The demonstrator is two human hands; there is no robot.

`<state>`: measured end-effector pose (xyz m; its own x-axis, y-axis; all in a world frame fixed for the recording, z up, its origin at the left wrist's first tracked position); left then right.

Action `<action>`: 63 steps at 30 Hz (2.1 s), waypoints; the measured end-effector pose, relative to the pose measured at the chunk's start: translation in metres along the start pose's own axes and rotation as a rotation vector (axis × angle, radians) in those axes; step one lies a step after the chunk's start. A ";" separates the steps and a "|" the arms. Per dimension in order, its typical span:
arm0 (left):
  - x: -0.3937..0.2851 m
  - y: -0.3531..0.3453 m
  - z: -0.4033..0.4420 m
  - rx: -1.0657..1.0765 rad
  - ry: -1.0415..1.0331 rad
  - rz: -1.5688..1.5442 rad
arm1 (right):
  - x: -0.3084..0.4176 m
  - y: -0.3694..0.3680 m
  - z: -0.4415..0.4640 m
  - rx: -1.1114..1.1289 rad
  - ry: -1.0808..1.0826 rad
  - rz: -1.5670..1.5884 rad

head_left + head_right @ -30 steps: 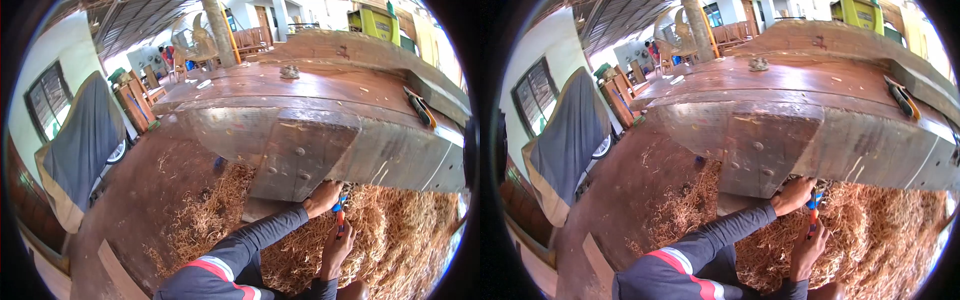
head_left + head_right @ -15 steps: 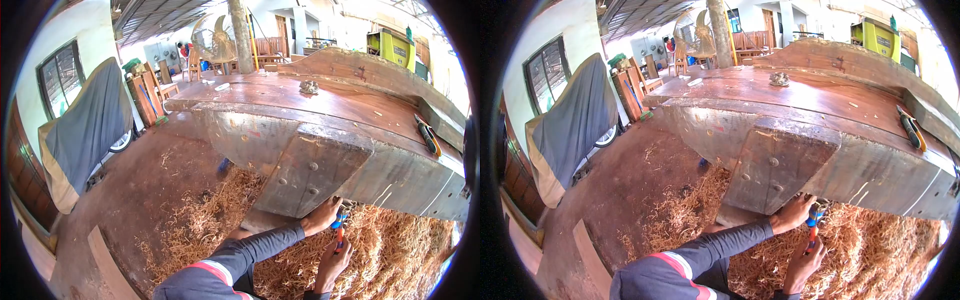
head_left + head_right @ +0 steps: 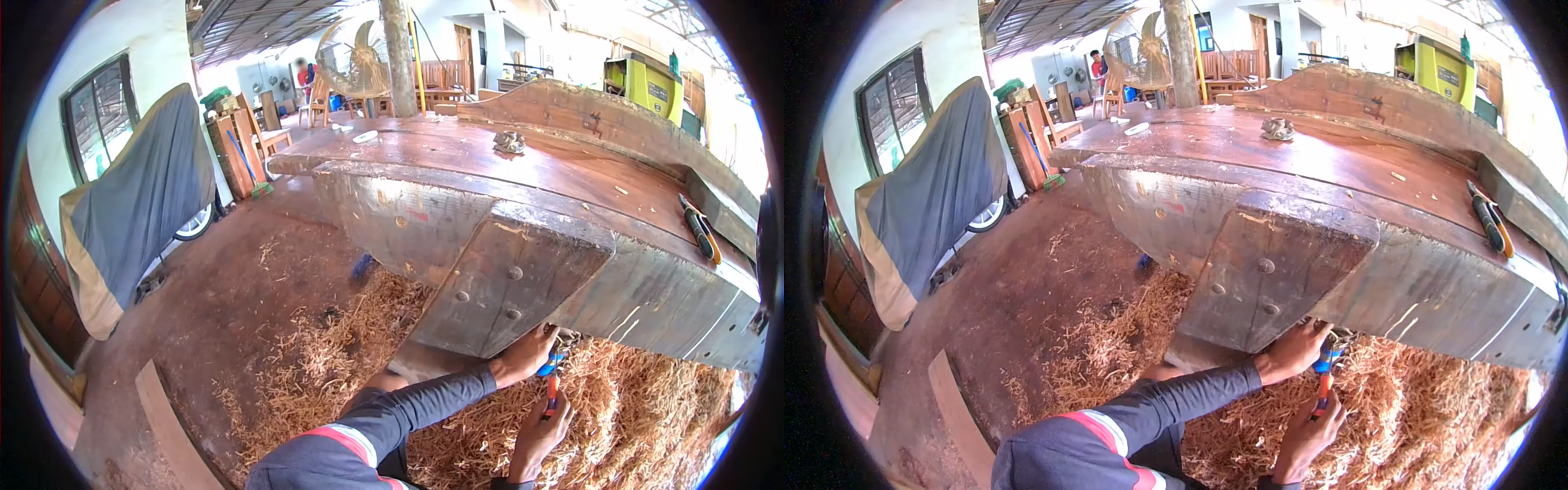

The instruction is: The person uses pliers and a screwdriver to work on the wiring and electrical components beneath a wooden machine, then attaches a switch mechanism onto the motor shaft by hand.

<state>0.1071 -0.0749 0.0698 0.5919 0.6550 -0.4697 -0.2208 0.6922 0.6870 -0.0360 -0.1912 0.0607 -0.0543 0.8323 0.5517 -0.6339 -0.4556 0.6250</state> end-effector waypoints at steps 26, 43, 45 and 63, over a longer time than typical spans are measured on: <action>-0.025 0.018 -0.059 -0.280 0.067 -0.326 | 0.004 0.018 0.006 0.013 -0.020 0.027; -0.021 -0.019 -0.056 -0.144 0.898 -1.444 | 0.005 0.014 0.005 0.046 0.007 -0.016; -0.023 -0.026 -0.055 -0.150 0.961 -1.445 | 0.004 0.013 0.004 0.040 -0.007 0.007; -0.013 -0.048 -0.047 -0.269 1.100 -1.989 | 0.007 0.021 0.006 0.005 0.006 0.000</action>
<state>0.0734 -0.1030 0.0166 -0.3598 -0.8755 -0.3226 -0.2127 0.4136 -0.8853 -0.0451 -0.1966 0.0810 -0.0589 0.8341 0.5485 -0.6297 -0.4574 0.6279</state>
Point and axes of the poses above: each hand's wrist, its own z-axis towards the middle knuckle, its own y-axis out of the back of the hand, x = y × z, the point moved 2 cm from there along z, towards the middle knuckle, and after that the axes turned 13 degrees about -z, right-handed, at the moved point
